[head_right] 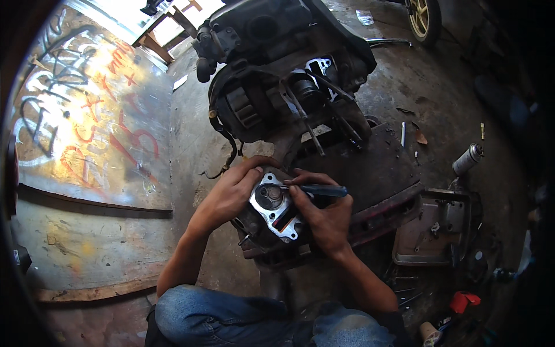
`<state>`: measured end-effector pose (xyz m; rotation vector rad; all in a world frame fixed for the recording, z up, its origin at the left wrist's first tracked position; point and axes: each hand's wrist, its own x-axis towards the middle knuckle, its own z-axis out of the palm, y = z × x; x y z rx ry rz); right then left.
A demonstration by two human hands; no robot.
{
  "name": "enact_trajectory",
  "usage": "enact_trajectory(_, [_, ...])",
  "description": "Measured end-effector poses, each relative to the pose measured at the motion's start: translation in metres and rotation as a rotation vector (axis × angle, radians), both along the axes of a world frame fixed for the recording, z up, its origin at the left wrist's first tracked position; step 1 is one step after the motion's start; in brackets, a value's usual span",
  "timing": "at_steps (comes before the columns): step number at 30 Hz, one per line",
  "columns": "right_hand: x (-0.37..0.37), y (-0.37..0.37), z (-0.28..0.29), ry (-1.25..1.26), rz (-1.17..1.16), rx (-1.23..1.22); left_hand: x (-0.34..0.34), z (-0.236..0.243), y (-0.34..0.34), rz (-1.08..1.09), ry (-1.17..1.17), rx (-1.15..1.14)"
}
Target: Inspecting and marking components of a motorcycle cylinder head.
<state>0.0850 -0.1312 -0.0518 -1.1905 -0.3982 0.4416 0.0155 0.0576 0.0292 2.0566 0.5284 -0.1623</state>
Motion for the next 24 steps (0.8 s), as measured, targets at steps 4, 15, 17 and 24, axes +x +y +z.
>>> enact_trajectory(4, [-0.002,0.000,0.001,0.027,-0.015,0.011,0.001,-0.001,0.000,-0.018,0.005,0.010])
enact_trajectory(15, [0.003,-0.003,-0.004,0.023,-0.013,-0.015,0.001,0.002,-0.003,-0.008,0.028,0.024])
enact_trajectory(17, [0.001,-0.001,-0.004,0.016,-0.017,0.014,0.000,0.003,-0.003,-0.016,0.054,0.047])
enact_trajectory(24, [-0.002,-0.009,0.003,-0.041,-0.058,-0.005,0.001,0.004,-0.003,0.008,0.044,0.025])
